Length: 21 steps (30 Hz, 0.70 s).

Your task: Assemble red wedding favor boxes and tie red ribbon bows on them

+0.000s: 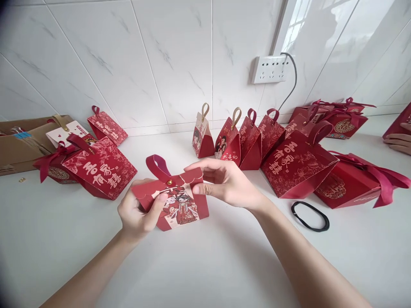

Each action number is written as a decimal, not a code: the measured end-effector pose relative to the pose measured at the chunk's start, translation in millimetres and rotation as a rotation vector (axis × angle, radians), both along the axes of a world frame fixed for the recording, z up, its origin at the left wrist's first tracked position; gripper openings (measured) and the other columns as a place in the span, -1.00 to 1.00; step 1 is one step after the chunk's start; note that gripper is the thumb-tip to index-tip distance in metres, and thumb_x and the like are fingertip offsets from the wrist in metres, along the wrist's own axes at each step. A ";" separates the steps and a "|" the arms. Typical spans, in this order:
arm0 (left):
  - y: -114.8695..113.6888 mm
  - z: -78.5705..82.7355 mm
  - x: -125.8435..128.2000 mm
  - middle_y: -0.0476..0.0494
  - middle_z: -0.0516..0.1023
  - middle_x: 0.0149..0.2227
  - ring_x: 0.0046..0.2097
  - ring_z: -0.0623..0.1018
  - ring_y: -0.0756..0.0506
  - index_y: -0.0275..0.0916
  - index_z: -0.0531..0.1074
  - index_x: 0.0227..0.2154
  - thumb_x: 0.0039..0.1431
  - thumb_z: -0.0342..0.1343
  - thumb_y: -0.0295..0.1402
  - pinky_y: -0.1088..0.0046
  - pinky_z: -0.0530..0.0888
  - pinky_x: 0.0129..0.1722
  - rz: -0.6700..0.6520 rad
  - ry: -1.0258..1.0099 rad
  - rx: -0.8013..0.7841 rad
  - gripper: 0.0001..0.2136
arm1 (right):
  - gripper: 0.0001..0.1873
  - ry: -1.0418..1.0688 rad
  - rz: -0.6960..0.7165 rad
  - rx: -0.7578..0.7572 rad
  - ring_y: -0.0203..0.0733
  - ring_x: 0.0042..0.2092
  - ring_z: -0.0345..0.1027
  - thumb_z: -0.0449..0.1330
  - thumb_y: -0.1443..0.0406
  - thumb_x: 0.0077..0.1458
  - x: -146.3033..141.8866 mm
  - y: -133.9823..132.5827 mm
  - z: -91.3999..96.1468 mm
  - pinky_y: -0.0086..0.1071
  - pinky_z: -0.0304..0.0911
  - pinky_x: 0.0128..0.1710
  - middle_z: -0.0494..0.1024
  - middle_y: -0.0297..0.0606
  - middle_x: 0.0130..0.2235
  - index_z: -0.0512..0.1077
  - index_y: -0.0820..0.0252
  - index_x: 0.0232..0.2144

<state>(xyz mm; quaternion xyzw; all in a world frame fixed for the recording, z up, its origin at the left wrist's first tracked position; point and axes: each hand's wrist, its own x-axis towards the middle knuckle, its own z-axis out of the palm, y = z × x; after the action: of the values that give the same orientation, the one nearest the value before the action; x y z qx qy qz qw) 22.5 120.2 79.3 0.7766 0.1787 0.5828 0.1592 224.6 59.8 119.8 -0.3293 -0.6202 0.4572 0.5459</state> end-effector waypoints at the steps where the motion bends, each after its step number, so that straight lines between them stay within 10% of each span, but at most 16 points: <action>1: 0.2 -0.4 0.0 0.05 0.44 -0.47 -0.48 0.46 0.07 -0.24 0.33 -0.36 0.04 0.14 -0.51 0.59 0.41 -0.49 -0.006 0.002 -0.008 -0.88 | -0.76 -0.002 -0.048 0.023 -0.29 -0.24 0.47 0.31 0.40 -0.02 -1.4 0.3 -0.8 -0.40 0.45 -0.25 0.57 -0.31 -0.26 0.52 0.09 -0.24; 13: 2.0 -2.6 1.8 0.08 0.40 -0.48 -0.47 0.44 0.08 -0.23 0.30 -0.36 0.06 0.12 -0.50 0.61 0.40 -0.46 -0.036 0.002 -0.061 -0.88 | -0.85 -0.123 -0.325 0.324 -0.26 -0.24 0.49 0.22 0.45 0.04 -11.5 -0.9 -4.2 -0.38 0.49 -0.28 0.59 -0.28 -0.30 0.54 0.14 -0.35; 21: 0.8 -2.6 0.7 0.07 0.40 -0.50 -0.48 0.44 0.07 -0.23 0.30 -0.38 0.08 0.12 -0.45 0.59 0.40 -0.47 -0.024 0.011 -0.159 -0.91 | -0.59 -0.535 -0.540 0.810 -0.16 -0.14 0.50 0.15 0.54 0.02 -7.7 -4.6 -7.8 -0.32 0.49 -0.19 0.58 -0.15 -0.10 0.51 0.14 -0.10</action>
<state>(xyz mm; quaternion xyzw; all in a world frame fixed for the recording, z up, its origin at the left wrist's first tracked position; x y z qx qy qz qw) 23.2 121.0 76.7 0.7666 0.2160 0.5607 0.2265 216.9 55.2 111.9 -0.3448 -0.7571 -0.0735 0.5501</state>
